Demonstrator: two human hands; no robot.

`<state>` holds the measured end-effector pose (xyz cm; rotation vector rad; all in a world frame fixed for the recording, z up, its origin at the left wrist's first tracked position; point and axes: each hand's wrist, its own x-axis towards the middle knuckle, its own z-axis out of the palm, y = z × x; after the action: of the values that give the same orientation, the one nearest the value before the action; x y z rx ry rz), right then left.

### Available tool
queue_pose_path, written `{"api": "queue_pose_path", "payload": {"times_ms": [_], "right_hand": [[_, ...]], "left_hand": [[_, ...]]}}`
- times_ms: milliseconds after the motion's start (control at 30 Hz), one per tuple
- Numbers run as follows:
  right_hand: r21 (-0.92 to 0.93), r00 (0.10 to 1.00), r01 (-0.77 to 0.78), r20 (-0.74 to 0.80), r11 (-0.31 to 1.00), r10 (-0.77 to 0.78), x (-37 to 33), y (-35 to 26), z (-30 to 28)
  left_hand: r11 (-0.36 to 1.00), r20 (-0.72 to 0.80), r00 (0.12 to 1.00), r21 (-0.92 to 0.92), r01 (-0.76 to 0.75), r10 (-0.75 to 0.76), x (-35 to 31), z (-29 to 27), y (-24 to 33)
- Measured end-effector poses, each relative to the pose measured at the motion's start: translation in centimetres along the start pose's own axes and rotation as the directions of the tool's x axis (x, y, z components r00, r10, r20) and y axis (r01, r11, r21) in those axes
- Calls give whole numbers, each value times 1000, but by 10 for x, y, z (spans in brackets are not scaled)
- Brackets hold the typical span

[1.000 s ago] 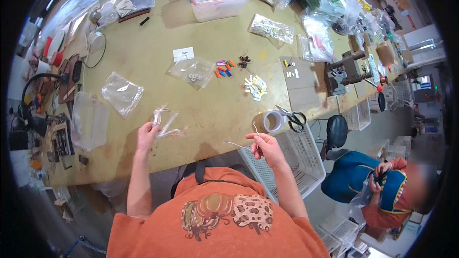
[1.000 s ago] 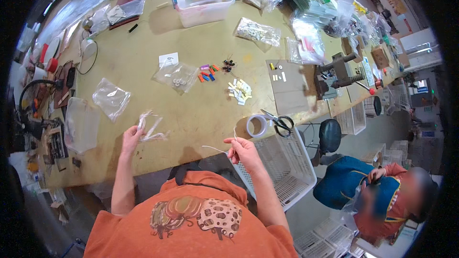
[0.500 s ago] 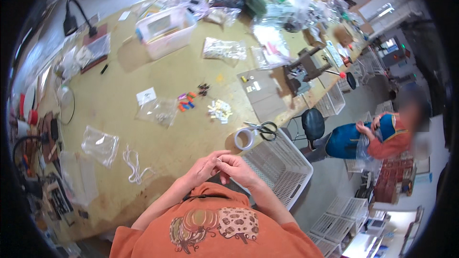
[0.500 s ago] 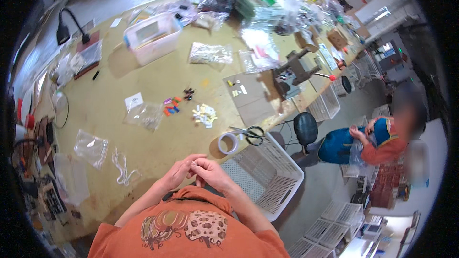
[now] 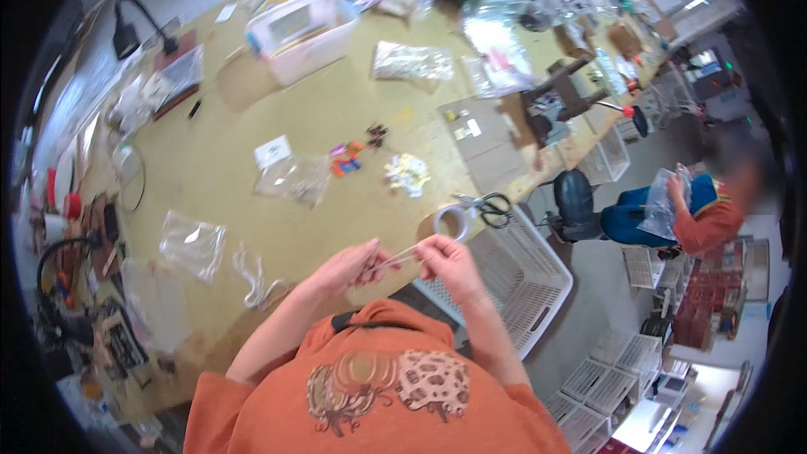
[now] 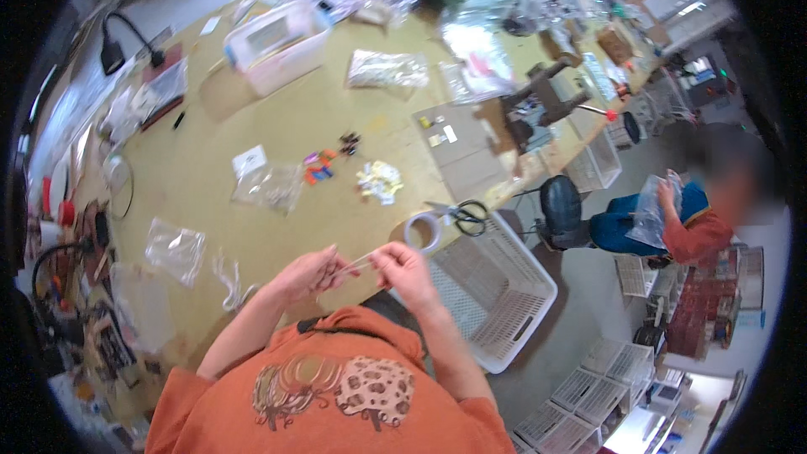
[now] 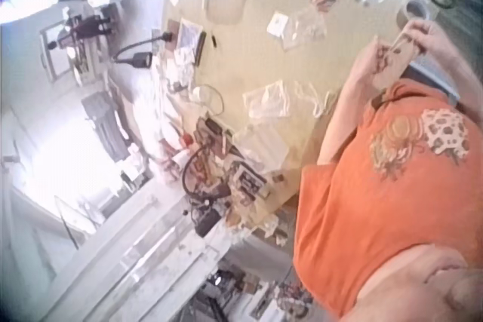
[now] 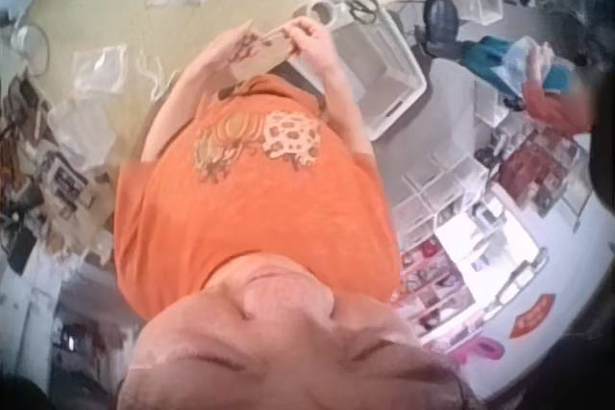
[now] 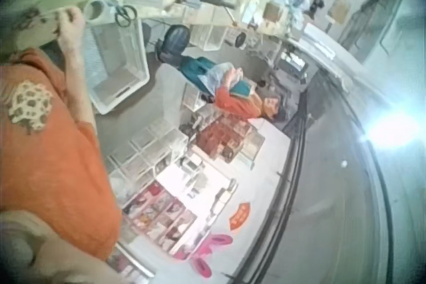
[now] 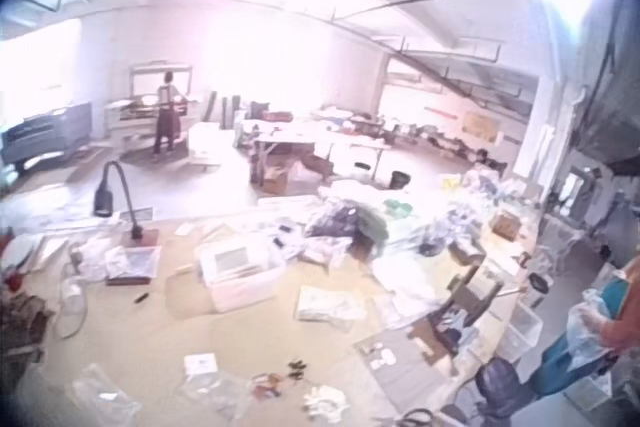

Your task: The person ties knots in white cords, threads small cylindrical components onto them, and cuts pieces of white tape with scissors. The cords and components are handled one at a time on a cluttered workbench.

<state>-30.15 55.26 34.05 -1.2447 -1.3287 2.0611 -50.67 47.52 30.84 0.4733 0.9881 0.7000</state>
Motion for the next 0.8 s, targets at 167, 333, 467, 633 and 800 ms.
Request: {"api": "queue_pose_path", "payload": {"times_ms": [167, 333, 467, 633, 800], "right_hand": [[25, 998, -57, 6, 998, 57, 9, -7, 16], [-288, 995, 91, -9, 953, -98, 11, -5, 30], [-434, 982, 164, -14, 886, -188, 10, -4, 37], [-261, 999, 35, -17, 965, -41, 9, -1, 34], [410, 986, -165, 92, 897, 139, 2, -3, 39]], "left_hand": [[993, 18, 999, -110, -40, 42, -12, -19, -5], [985, 16, 999, -168, -38, 42, -19, -25, -9], [999, 8, 1000, -50, -22, 22, -23, -33, -14], [991, -5, 997, -109, -80, 80, -27, -34, -22], [973, 16, 981, -132, -189, 193, -24, -31, -32]]}}
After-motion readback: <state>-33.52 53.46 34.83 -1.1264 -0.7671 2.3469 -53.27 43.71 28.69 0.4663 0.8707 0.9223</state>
